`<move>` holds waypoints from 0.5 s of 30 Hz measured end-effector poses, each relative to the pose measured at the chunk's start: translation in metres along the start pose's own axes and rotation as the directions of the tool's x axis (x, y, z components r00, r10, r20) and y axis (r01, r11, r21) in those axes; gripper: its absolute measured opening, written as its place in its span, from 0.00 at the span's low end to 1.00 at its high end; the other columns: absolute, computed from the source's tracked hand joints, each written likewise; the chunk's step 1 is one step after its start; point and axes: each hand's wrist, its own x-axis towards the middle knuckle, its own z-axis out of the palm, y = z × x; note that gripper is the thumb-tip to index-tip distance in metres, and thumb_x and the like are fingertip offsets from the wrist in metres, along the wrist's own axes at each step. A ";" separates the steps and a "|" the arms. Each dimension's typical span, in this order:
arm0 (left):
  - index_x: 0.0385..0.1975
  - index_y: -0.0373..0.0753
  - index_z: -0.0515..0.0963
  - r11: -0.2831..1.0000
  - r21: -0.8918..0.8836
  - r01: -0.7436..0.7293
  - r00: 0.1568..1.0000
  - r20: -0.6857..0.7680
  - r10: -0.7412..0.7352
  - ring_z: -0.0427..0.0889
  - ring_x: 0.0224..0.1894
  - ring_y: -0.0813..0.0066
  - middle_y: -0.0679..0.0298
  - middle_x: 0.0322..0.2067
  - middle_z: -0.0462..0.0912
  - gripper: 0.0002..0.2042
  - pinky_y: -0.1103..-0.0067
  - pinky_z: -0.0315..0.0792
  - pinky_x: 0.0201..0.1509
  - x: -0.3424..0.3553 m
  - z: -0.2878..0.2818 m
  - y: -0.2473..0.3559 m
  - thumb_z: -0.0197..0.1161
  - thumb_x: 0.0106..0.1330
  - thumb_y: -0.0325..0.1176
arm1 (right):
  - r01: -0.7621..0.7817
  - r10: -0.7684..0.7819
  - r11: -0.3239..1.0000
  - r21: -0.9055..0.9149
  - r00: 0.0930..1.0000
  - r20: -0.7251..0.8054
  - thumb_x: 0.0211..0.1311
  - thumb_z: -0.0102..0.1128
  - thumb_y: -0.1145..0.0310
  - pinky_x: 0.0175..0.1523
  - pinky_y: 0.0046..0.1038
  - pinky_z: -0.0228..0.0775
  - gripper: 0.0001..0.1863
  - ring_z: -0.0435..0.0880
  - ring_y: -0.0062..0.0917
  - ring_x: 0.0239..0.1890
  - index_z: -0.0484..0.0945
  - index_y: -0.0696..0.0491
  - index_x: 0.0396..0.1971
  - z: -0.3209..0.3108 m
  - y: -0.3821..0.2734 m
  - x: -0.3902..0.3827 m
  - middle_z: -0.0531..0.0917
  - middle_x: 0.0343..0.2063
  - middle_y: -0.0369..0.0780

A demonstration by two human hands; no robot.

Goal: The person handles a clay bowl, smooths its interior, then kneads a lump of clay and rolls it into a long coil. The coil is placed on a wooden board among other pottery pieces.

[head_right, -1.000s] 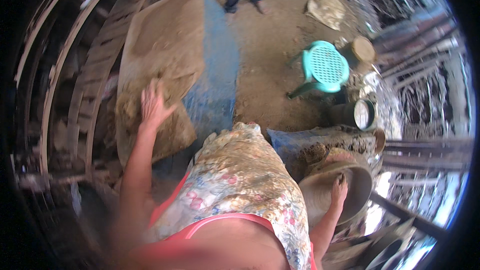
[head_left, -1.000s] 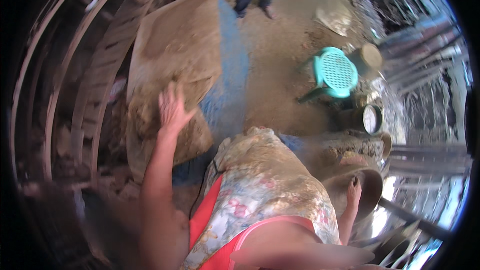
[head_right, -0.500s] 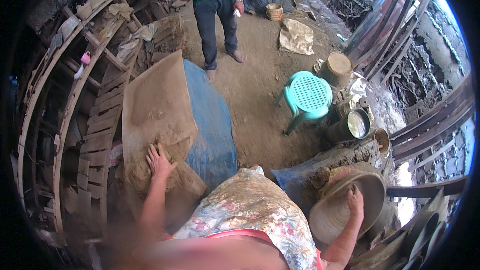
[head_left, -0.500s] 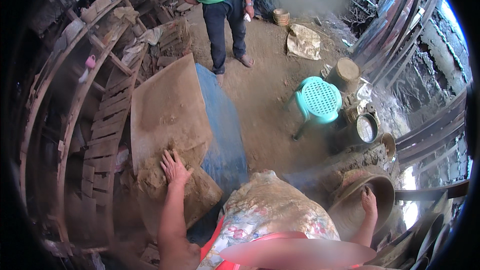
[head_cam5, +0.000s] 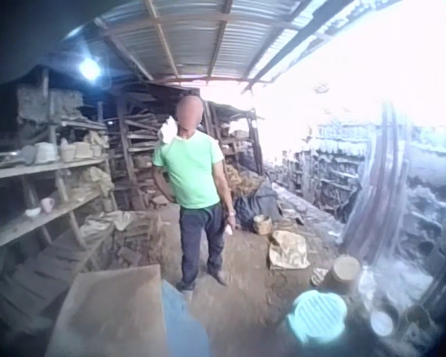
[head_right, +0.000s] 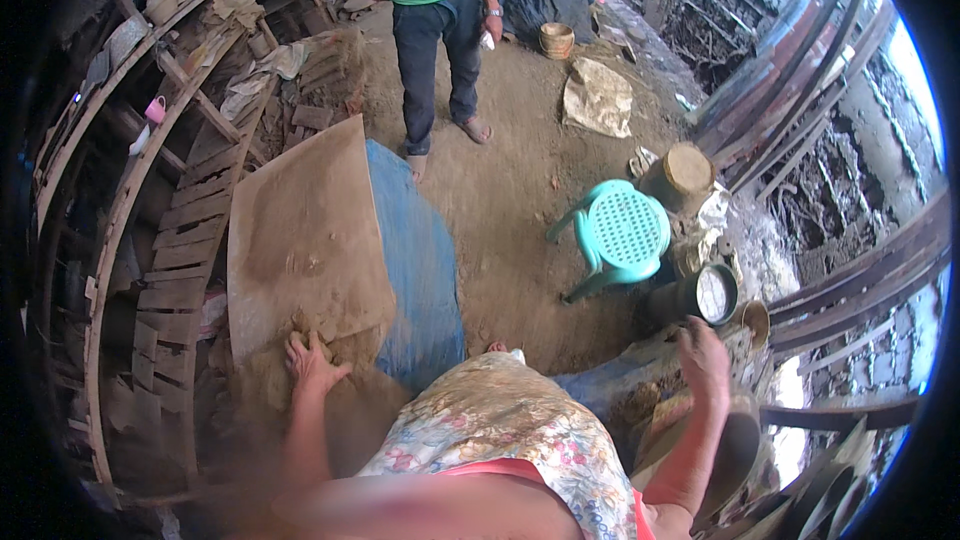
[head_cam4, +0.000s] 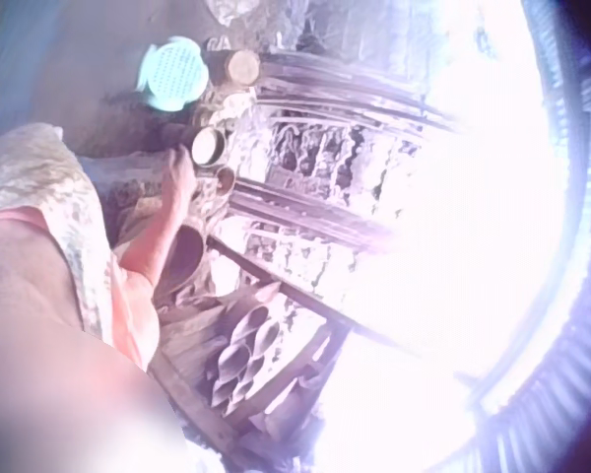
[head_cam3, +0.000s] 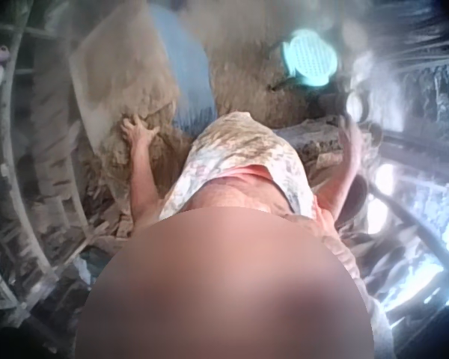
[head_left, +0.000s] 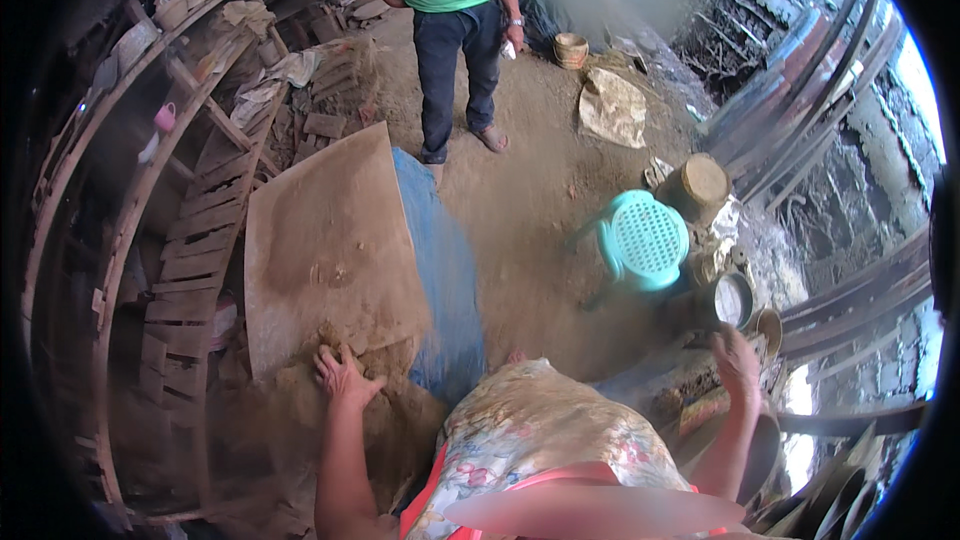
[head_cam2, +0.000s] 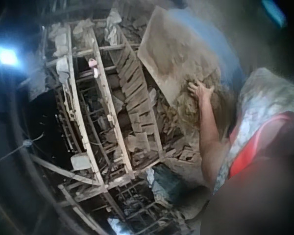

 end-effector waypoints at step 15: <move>0.58 0.39 0.61 0.987 -0.022 0.158 0.984 -0.080 -0.159 0.58 0.60 0.43 0.41 0.61 0.52 0.42 0.61 0.58 0.63 0.018 0.022 0.000 0.72 0.39 0.40 | 0.757 -0.506 0.640 -0.134 0.546 0.668 0.63 0.44 0.48 0.50 0.43 0.69 0.26 0.78 0.44 0.46 0.70 0.53 0.51 0.166 -0.204 0.162 0.79 0.44 0.48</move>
